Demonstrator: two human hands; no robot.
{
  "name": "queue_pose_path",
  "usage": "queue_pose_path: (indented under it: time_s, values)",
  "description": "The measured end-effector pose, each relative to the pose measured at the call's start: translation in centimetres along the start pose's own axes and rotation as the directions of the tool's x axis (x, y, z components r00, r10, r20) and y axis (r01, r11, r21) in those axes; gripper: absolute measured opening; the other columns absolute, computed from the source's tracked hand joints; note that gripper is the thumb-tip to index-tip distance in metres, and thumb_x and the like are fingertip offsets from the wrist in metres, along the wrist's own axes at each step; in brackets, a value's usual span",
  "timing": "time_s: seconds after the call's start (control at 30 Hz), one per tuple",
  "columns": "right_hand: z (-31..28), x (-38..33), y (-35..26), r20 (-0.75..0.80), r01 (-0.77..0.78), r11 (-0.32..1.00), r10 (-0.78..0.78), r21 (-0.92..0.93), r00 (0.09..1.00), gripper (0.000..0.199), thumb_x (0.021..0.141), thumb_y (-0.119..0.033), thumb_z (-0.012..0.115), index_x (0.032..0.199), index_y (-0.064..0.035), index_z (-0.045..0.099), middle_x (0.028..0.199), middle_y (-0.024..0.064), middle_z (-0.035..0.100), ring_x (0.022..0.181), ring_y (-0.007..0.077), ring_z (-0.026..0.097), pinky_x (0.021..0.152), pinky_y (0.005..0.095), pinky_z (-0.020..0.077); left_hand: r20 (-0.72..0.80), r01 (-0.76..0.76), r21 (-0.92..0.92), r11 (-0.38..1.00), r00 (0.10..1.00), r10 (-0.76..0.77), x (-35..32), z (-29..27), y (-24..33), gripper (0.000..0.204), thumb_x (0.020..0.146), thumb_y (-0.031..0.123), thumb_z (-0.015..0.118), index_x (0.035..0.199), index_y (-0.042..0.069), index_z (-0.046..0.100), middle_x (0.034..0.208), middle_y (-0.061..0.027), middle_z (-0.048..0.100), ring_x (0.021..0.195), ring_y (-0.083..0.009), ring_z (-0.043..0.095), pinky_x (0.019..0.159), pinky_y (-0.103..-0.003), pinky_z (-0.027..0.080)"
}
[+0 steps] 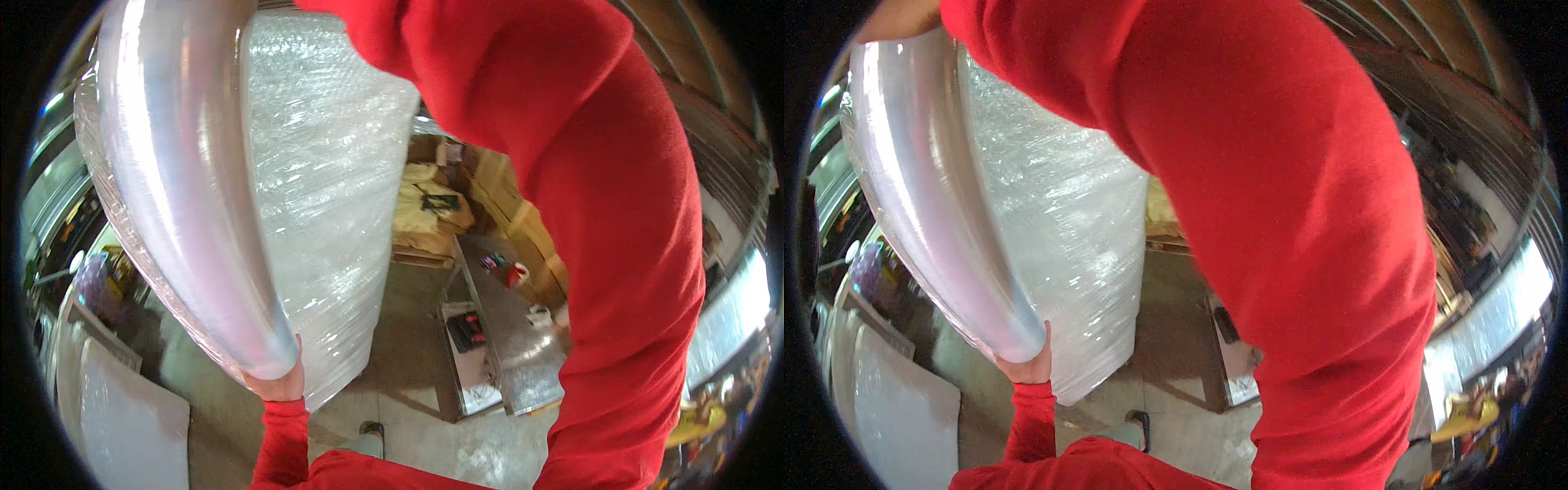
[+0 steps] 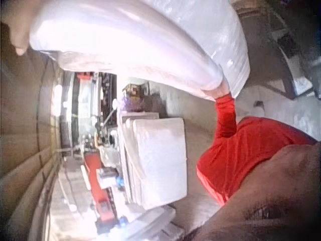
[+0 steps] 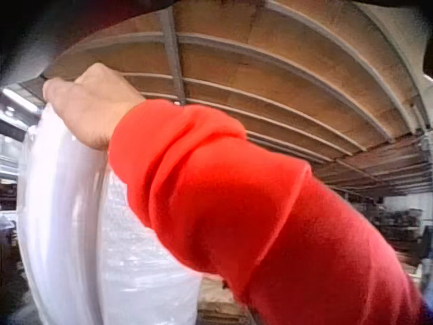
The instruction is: The person wraps a large rectangular object with bubble wrap and clear plastic film, then writes identifying text on the wrapped surface with a marker. The object is rotated and adjusted during wrapping to cover all sides.
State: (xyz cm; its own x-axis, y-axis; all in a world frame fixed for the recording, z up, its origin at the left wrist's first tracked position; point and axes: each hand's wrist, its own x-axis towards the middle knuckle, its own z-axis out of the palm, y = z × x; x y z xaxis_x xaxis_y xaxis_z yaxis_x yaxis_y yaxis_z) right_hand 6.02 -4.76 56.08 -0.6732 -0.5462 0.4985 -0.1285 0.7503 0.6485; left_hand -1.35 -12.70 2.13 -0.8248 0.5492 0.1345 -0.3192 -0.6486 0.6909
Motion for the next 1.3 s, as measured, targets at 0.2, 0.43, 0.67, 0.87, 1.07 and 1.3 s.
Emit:
queue_pose_path:
  time_s: [0.2, 0.43, 0.67, 0.87, 1.07, 1.3]
  values:
    - [3.1, -2.1, 3.3, -0.112, 0.138, 0.922, -0.104, 0.362, 0.988, 0.055, 0.102, -0.041, 0.038, 0.118, 0.0035, 0.066, 0.122, 0.028, 0.065, 0.111, 0.0388, 0.062, 0.1, 0.0452, 0.0445, -0.161, -0.133, -0.641, 0.756, 0.986, 0.037, -0.3, 2.5, -0.6, 0.061, 0.096, 0.057, 0.049, 0.148, 0.024, 0.046, 0.152, 0.0009, 0.047, 0.141, -0.0257, 0.04, 0.113, -0.061, 0.029]
    - [4.5, -1.8, 7.3, -0.306, 0.397, 0.606, -0.253, 0.689, 0.918, 0.061, 0.105, -0.047, 0.035, 0.128, 0.0, 0.065, 0.128, 0.0206, 0.066, 0.121, 0.0301, 0.058, 0.106, 0.041, 0.0395, -0.609, -0.54, -0.463, 0.703, 0.77, 0.191, -0.6, 8.9, -1.6, 0.062, 0.098, 0.056, 0.045, 0.149, 0.021, 0.043, 0.158, -0.0029, 0.038, 0.142, -0.0298, 0.036, 0.114, -0.067, 0.025]
    - [1.4, -6.7, 8.3, -0.305, 0.379, 0.736, -0.242, 0.561, 0.921, 0.05, 0.103, -0.042, 0.042, 0.119, -0.0003, 0.066, 0.114, 0.0142, 0.065, 0.106, 0.0225, 0.057, 0.094, 0.0356, 0.0408, -0.503, -0.539, -0.604, 0.588, 0.829, 0.243, -5.7, 11.5, -1.4, 0.078, 0.096, 0.068, 0.042, 0.151, 0.013, 0.043, 0.15, -0.0095, 0.049, 0.137, -0.033, 0.045, 0.116, -0.053, 0.033]
    - [-0.3, -16.2, 14.0, -0.29, 0.289, 0.826, -0.159, 0.484, 0.944, 0.04, 0.102, -0.036, 0.05, 0.108, -0.0001, 0.068, 0.099, 0.0089, 0.063, 0.091, 0.0162, 0.057, 0.082, 0.0308, 0.0428, -0.182, -0.198, -0.883, 0.425, 0.98, 0.078, -6.4, 18.2, -11.6, 0.083, 0.097, 0.07, 0.035, 0.153, 0.01, 0.039, 0.153, -0.0142, 0.045, 0.139, -0.0353, 0.043, 0.119, -0.051, 0.03]
    - [-1.3, -30.1, 23.5, -0.308, 0.163, 0.873, -0.015, 0.459, 0.951, 0.032, 0.1, -0.03, 0.058, 0.097, 0.0, 0.069, 0.084, 0.0036, 0.062, 0.075, 0.0099, 0.056, 0.069, 0.0261, 0.0448, 0.06, 0.07, -0.656, 0.752, 0.997, -0.041, 1.8, 25.9, -23.1, 0.096, 0.093, 0.077, 0.027, 0.159, 0.007, 0.024, 0.162, -0.0172, 0.033, 0.147, -0.043, 0.031, 0.119, -0.066, 0.02]
    - [4.4, -37.5, 33.9, -0.185, -0.078, 0.762, 0.254, 0.643, 0.949, 0.045, 0.093, -0.044, 0.072, 0.082, 0.0002, 0.073, 0.067, 0.001, 0.066, 0.06, 0.0054, 0.059, 0.056, 0.0241, 0.0469, 0.53, 0.449, -0.778, 0.44, 0.844, 0.077, 10.8, 32.3, -32.0, 0.073, 0.097, 0.053, 0.033, 0.15, 0.004, 0.043, 0.156, -0.0165, 0.044, 0.142, -0.0401, 0.04, 0.119, -0.061, 0.026]
